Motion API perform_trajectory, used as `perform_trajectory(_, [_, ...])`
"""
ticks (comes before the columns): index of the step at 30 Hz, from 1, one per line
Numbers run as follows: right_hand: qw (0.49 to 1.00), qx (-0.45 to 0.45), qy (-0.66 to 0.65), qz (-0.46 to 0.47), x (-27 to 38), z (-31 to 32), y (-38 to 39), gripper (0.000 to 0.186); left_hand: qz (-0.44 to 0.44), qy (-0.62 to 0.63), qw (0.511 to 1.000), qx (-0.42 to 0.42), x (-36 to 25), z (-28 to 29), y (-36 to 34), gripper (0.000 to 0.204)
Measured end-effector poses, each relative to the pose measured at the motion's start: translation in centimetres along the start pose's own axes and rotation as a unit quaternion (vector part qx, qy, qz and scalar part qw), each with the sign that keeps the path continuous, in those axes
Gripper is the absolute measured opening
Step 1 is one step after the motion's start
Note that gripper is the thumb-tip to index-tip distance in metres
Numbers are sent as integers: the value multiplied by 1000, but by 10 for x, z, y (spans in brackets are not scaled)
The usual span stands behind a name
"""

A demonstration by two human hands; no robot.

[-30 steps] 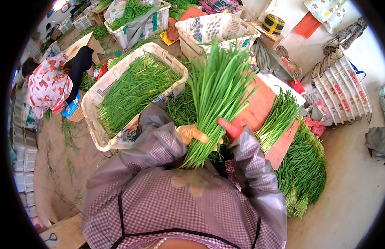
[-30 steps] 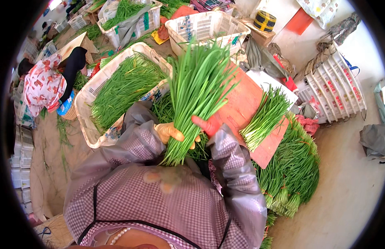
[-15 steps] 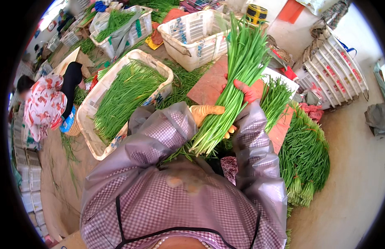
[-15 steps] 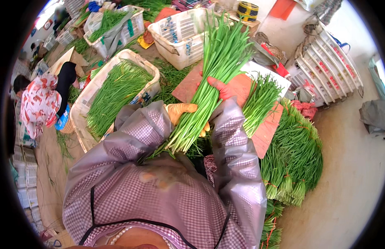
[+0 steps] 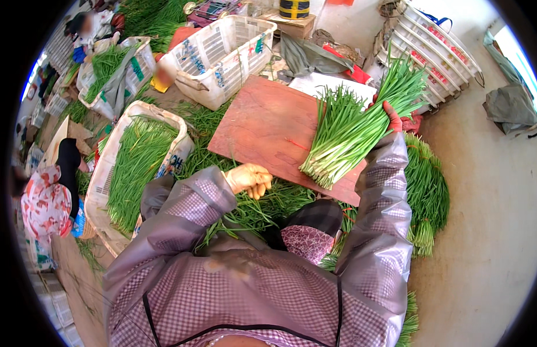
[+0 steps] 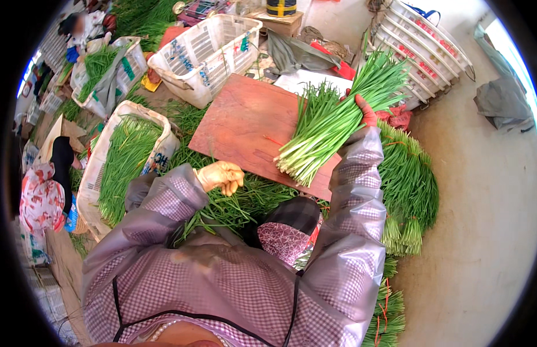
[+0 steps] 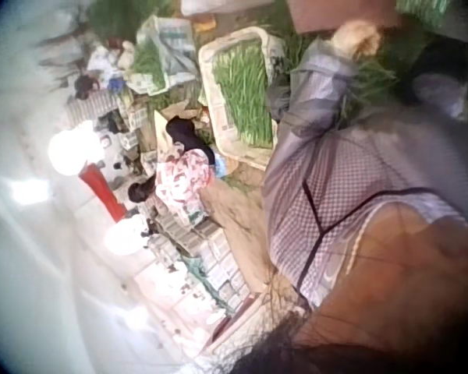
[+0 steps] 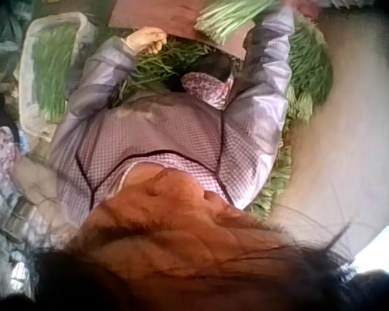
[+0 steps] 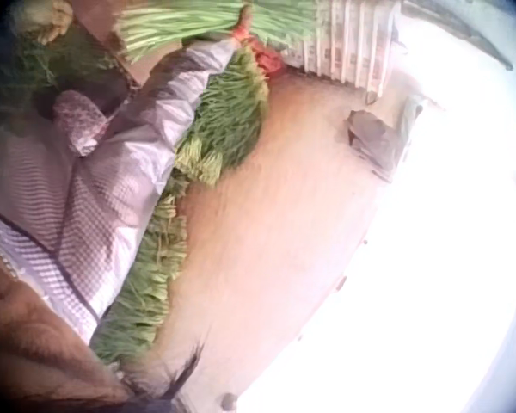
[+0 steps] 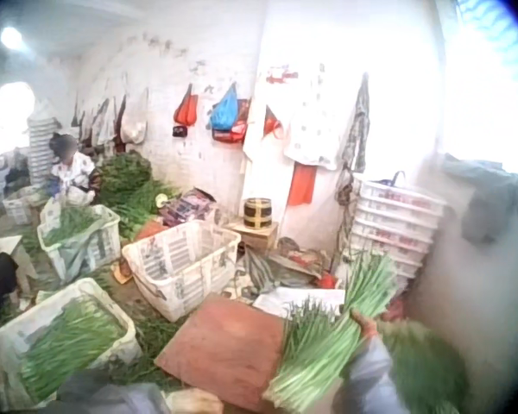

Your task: The person bundles chives by gathering a handful from a crate, aligning the ends, and securing them with a red rubber band on a wooden board.

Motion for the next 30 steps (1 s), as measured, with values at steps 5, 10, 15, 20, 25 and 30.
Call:
perform_trajectory(5, [994, -95, 52, 8, -13, 37, 2, 30, -16, 26, 996, -78, -35, 16, -29, 48])
perform_trajectory(10, [986, -128, 99, 50, -35, 104, -29, 43, -25, 6, 996, -86, -75, 2, -91, 72])
perform_trajectory(15, [936, -137, 255, 200, -54, 128, -50, 74, -29, 105, 993, -36, -99, -48, -145, 105])
perform_trajectory(20, [917, -159, 338, 140, -77, 125, -67, 97, -23, -208, 948, -239, -77, -60, -201, 136])
perform_trajectory(25, [803, -148, 531, 226, -92, 191, -96, 95, 72, -352, 855, -375, -80, -90, -217, 129])
perform_trajectory(30, [632, -140, 709, 278, -39, 209, -86, 73, 81, -384, 840, -374, -86, -93, -225, 124])
Point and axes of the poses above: each hand's wrist, its own y-axis away from the middle knuckle, its own z-axis out of the back of the hand, x = y × z, the point moved 1 cm from there along -y, towards the middle knuckle, and after that the axes turned 10 degrees about z, right-handed, at the moved point
